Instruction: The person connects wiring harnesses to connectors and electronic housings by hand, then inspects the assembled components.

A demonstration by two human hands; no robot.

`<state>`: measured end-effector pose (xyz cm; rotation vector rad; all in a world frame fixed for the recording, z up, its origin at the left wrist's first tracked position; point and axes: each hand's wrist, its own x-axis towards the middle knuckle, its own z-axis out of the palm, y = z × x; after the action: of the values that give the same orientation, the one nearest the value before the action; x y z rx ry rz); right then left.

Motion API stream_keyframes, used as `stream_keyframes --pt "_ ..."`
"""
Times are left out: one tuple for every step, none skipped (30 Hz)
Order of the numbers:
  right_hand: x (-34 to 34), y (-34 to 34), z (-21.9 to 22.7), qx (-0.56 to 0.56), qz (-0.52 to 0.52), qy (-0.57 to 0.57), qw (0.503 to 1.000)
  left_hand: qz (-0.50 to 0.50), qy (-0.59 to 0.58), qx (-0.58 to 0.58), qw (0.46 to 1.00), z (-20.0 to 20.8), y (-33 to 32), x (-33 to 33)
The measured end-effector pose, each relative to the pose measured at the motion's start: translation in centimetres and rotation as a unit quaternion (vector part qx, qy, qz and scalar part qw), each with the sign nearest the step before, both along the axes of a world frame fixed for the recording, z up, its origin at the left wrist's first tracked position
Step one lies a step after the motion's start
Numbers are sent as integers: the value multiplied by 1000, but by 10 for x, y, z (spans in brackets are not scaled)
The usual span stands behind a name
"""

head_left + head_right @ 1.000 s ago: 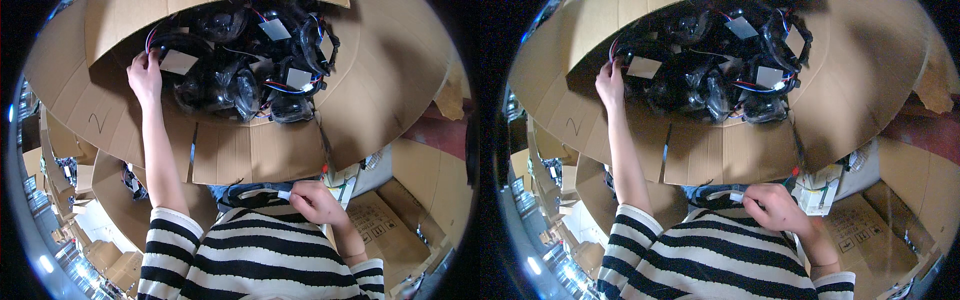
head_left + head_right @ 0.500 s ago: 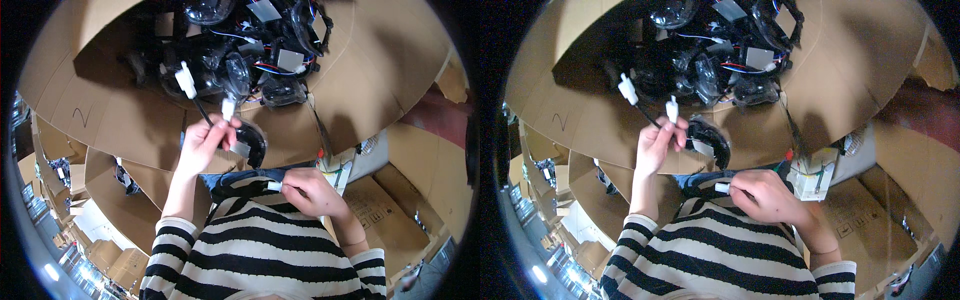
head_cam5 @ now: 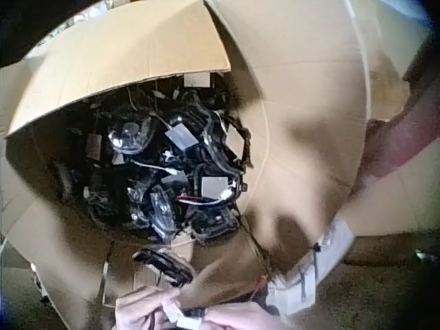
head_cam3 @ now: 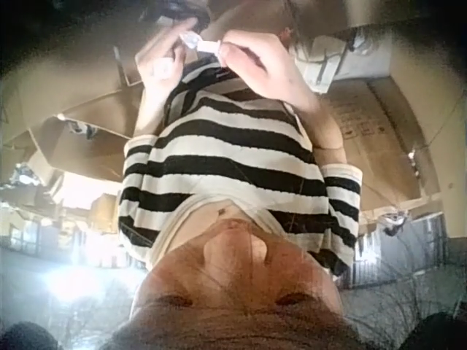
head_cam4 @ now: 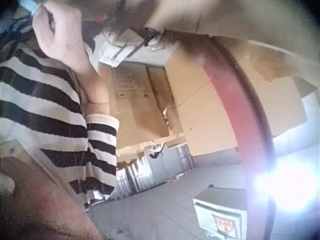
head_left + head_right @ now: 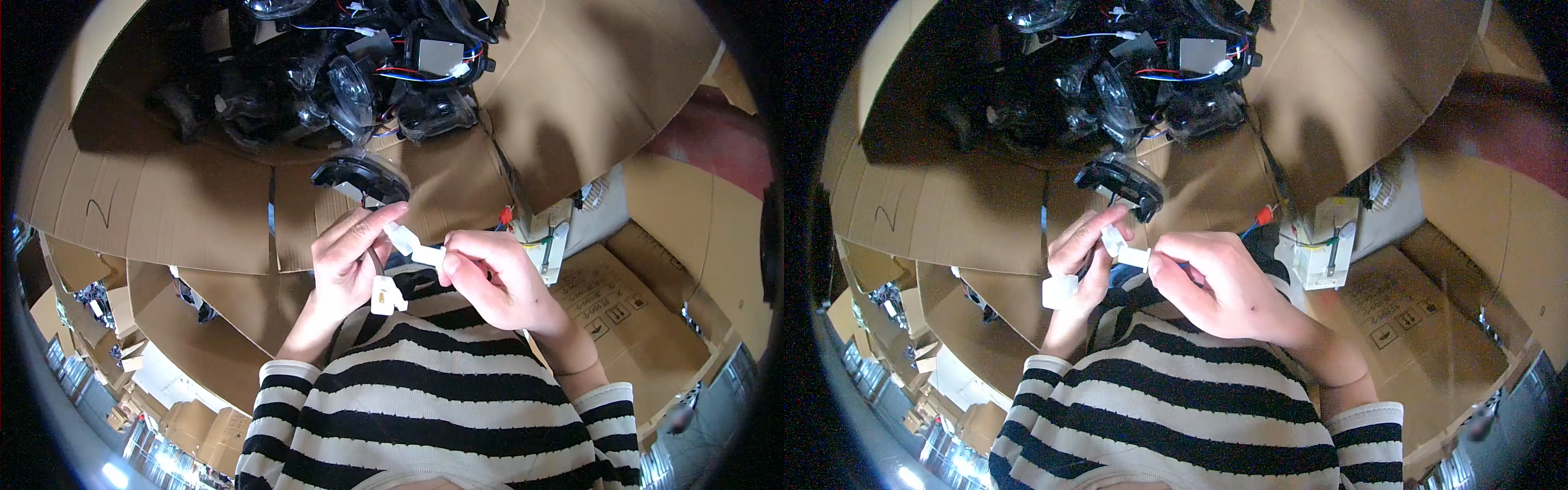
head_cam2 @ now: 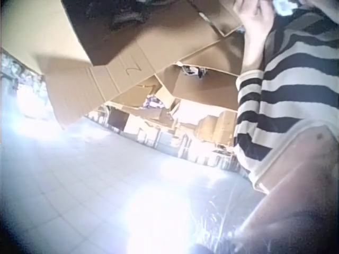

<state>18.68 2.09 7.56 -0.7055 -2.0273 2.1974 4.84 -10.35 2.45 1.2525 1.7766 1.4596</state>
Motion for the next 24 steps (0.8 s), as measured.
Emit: stream_keyframes --pt "0 0 0 -1 -2 -1 1000 13 12 3 1000 -1 0 1" --pt "0 0 0 3 -11 -8 1000 11 11 2 1000 -2 0 1" --pt "0 -1 -1 6 -20 -15 1000 15 28 10 999 -3 0 1" --pt "-1 -2 -2 4 -21 -16 1000 20 45 17 999 -5 0 1" --pt "-1 -4 -3 27 -39 -14 999 24 62 25 997 -6 0 2" --pt "-1 -6 -3 49 -56 -11 997 40 80 30 996 -3 1 3" --pt "-1 -6 -5 46 -56 -12 997 40 80 27 996 -3 0 3" --pt "-1 -5 -7 87 -48 -17 995 43 87 19 995 -3 -1 2" --pt "-1 -5 -8 131 -43 -23 990 43 91 15 995 -3 -1 2" --pt "-4 -7 -7 111 -57 -41 991 26 110 -1 994 1 1 4" --pt "-5 -7 -11 128 -67 -23 989 23 108 6 994 2 5 4" --pt "-6 -6 -10 121 -63 -25 990 7 99 -12 995 1 3 2" --pt "-6 -4 -9 114 -59 -27 991 -8 90 -30 995 0 1 0" --pt "-6 -3 -11 113 -60 -28 991 -9 90 -31 995 2 1 -1" --pt "-5 1 -13 115 -55 -37 991 -38 66 -51 996 6 4 -4" --pt "-3 4 -14 117 -49 -47 991 -68 43 -71 994 9 6 -5" --pt "1 6 -14 118 -51 -48 991 -71 -8 -63 995 10 6 -6" --pt "5 10 -12 101 -46 -49 993 -63 -66 -60 994 11 4 -7" --pt "8 13 -10 84 -40 -49 994 -56 -123 -57 989 11 1 -9" --pt "10 16 -7 84 -40 -48 995 -55 -122 -57 989 10 0 -12" --pt "13 18 -3 85 -18 -42 995 -87 -81 -49 992 6 -1 -15" --pt "14 20 0 85 3 -37 996 -118 -41 -42 991 2 -2 -17" --pt "15 20 1 86 3 -37 996 -118 -41 -42 991 1 -4 -17" --pt "16 21 2 86 18 -7 996 -111 -118 -36 986 0 -7 -15"
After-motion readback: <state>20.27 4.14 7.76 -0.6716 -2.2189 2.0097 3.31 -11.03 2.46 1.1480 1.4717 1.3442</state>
